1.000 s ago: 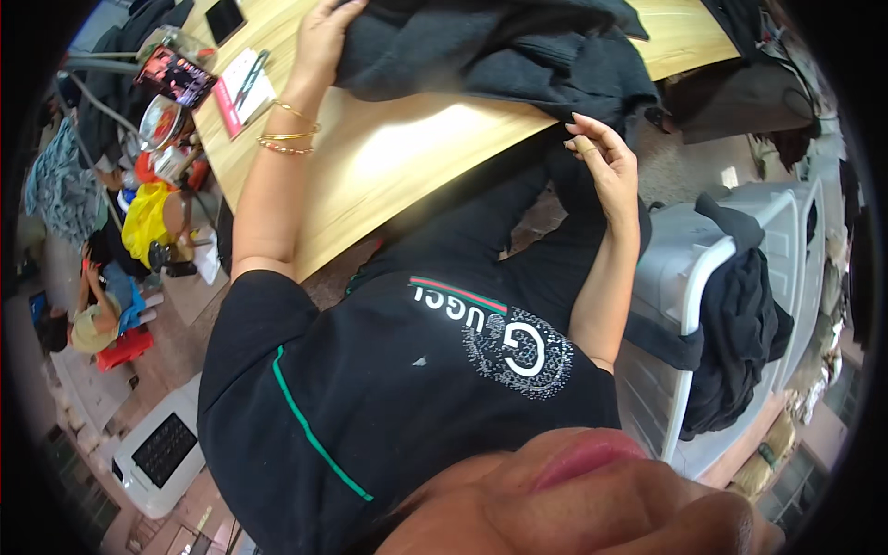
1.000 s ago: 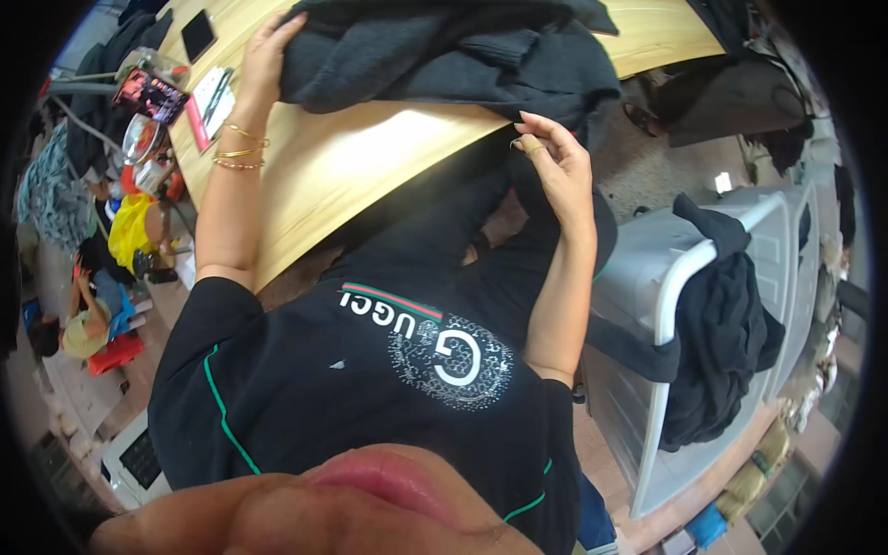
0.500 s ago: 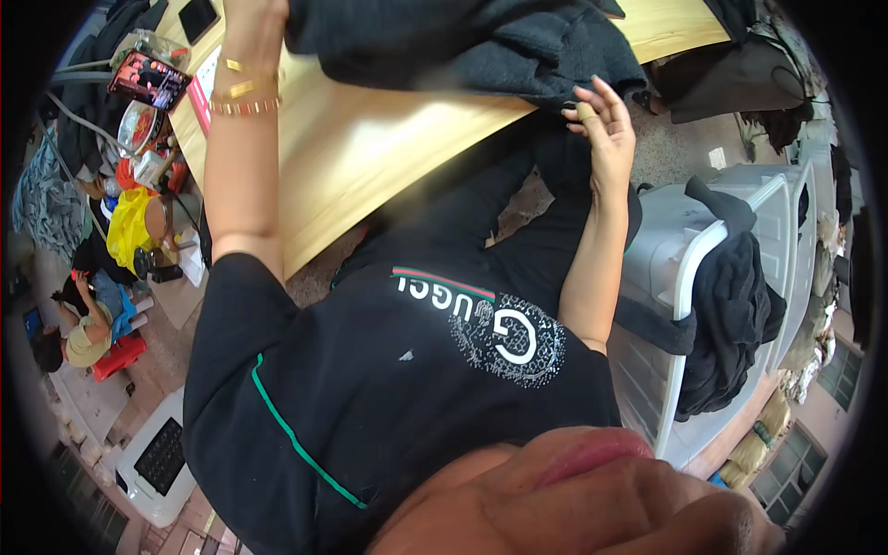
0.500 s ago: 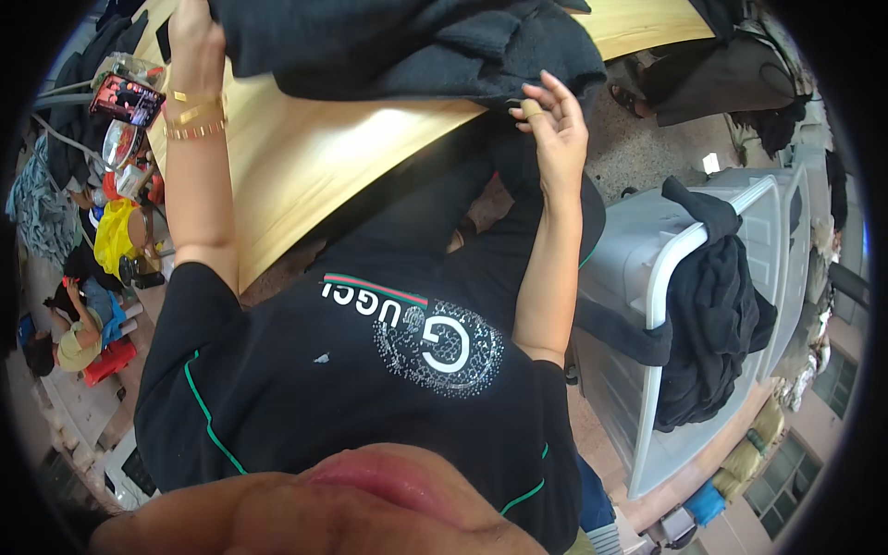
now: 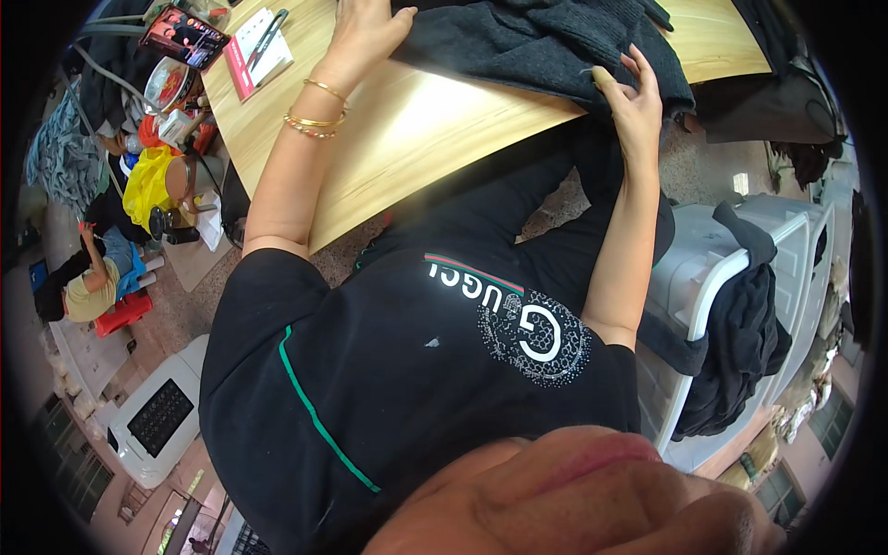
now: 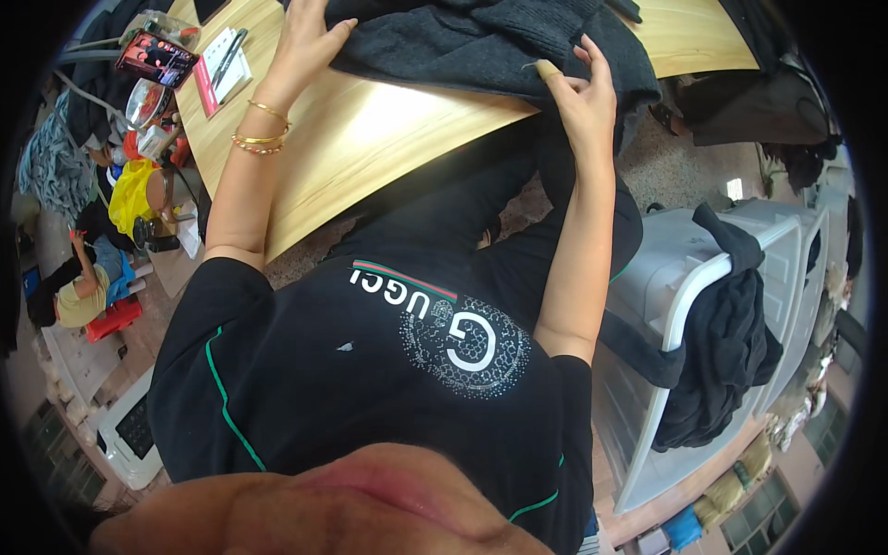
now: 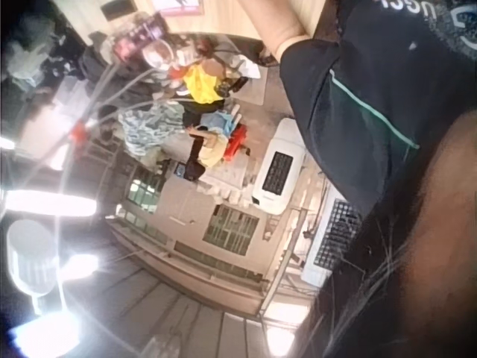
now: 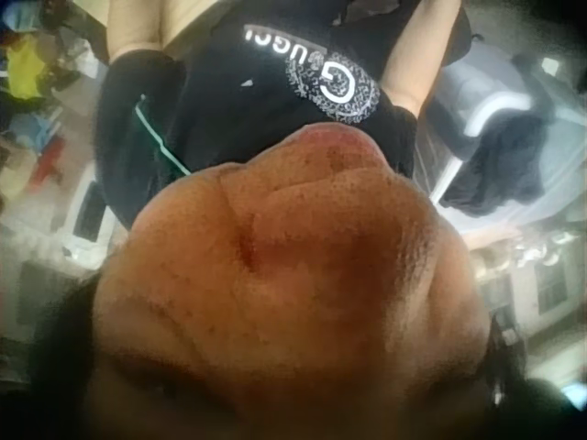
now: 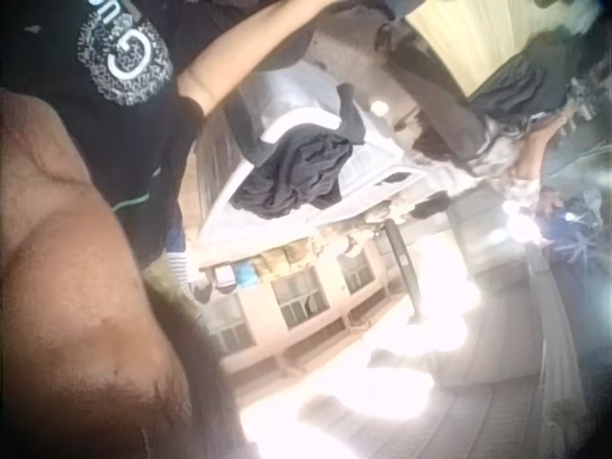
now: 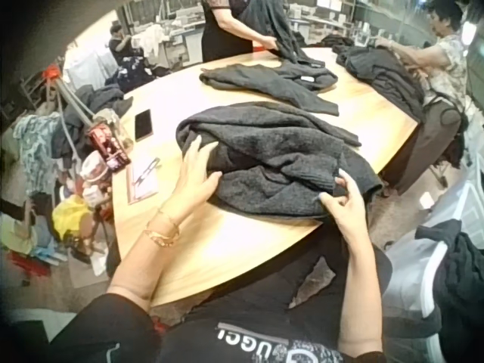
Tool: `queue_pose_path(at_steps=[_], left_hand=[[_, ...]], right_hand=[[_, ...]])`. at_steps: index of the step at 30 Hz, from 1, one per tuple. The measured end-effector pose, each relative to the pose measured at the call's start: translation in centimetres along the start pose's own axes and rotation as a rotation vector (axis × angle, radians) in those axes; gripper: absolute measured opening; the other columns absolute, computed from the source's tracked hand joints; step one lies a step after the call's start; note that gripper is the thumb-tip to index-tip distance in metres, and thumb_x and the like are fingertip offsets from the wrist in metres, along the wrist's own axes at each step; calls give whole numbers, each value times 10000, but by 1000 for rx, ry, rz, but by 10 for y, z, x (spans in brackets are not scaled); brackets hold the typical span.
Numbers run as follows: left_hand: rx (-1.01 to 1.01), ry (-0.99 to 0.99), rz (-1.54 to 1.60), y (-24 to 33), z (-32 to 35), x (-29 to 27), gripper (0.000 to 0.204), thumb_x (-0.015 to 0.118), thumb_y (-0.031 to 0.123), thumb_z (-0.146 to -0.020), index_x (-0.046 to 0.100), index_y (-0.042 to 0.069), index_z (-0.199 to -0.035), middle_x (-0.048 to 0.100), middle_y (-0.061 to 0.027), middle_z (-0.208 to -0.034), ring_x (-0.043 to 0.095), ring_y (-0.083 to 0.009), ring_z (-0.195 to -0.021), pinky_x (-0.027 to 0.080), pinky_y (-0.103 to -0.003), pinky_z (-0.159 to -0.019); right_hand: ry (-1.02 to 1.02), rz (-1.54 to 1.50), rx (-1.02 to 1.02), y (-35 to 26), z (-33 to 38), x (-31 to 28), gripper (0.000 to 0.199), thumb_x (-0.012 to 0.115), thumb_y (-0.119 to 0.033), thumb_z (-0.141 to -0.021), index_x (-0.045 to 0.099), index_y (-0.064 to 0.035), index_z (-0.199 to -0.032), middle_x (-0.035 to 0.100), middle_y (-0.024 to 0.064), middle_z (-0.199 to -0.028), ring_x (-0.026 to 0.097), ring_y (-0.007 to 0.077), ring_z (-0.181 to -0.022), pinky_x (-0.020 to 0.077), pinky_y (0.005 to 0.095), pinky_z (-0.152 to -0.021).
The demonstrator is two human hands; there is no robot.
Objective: Inspecting black jackets for quality and trimming loose threads using snips.
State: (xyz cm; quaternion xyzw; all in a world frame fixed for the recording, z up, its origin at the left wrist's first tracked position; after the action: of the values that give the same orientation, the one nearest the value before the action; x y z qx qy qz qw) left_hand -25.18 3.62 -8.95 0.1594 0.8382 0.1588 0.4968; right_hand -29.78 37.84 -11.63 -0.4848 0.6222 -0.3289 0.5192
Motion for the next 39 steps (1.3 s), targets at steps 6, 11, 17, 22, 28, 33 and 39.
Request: queue_pose_path(at_steps=[6,11,17,22,28,33,39], left_hand=[[-74,-125,546,-10,-22,-12,885,713,139,-764,223,62,-1496,212,-277,-1522,233,-436,-1402,239,-487,-1150],[-151,26,-33,-15,-40,-5,934,705,70,-732,187,69,-1510,238,-263,-1513,263,-429,-1390,282,-463,-1138],[22,162,153,-23,-37,-9,644,523,-50,-760,450,78,-1386,581,-239,-1238,552,-389,-1170,428,-437,-1026],[117,0,229,-14,-20,-23,450,482,-81,-743,597,23,-1166,651,-205,-1093,627,-322,-1052,474,-378,-943],[-83,90,489,-6,-31,-28,343,481,-50,-785,615,-3,-1097,668,-109,-997,623,-239,-991,469,-356,-915],[202,125,390,69,-55,-33,186,561,-4,-852,622,-2,-1028,660,-154,-968,648,-298,-945,502,-339,-859],[320,119,17,97,-60,0,358,680,160,-807,601,26,-1129,624,-180,-1106,567,-369,-1066,435,-437,-948]], right_hand=[[29,-160,-15,-14,-48,-4,301,757,-163,-834,702,-20,-1093,667,9,-829,559,53,-621,453,200,-545],[352,-779,-279,-117,-67,-109,186,588,-2,-887,684,41,-1041,703,175,-967,691,293,-836,601,404,-757],[284,-689,-364,-117,12,-226,288,685,-218,-872,695,-27,-1088,672,163,-1149,614,346,-1104,404,513,-1056],[266,-839,-139,-13,99,-280,420,709,-404,-840,684,-52,-1068,609,180,-1247,534,348,-1211,308,558,-1099],[-114,52,318,-35,104,-195,279,645,-175,-912,656,5,-1125,658,75,-844,553,106,-691,427,207,-662],[-84,162,201,-19,50,-151,305,660,-156,-915,650,-46,-1199,663,27,-1007,581,68,-842,436,194,-709],[52,429,-200,5,-30,-111,386,714,-178,-848,639,-61,-1209,638,65,-1127,623,134,-926,484,260,-833]])
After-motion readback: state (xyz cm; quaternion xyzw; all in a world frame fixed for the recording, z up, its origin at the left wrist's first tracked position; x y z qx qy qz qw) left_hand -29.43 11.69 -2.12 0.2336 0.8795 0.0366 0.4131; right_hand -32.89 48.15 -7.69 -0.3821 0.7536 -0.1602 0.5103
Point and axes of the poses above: each hand's wrist, its own z-axis away from the middle knuckle, its own x-axis out of the palm, y = z × x, the point moved 4 cm from there along -z, towards the middle knuckle
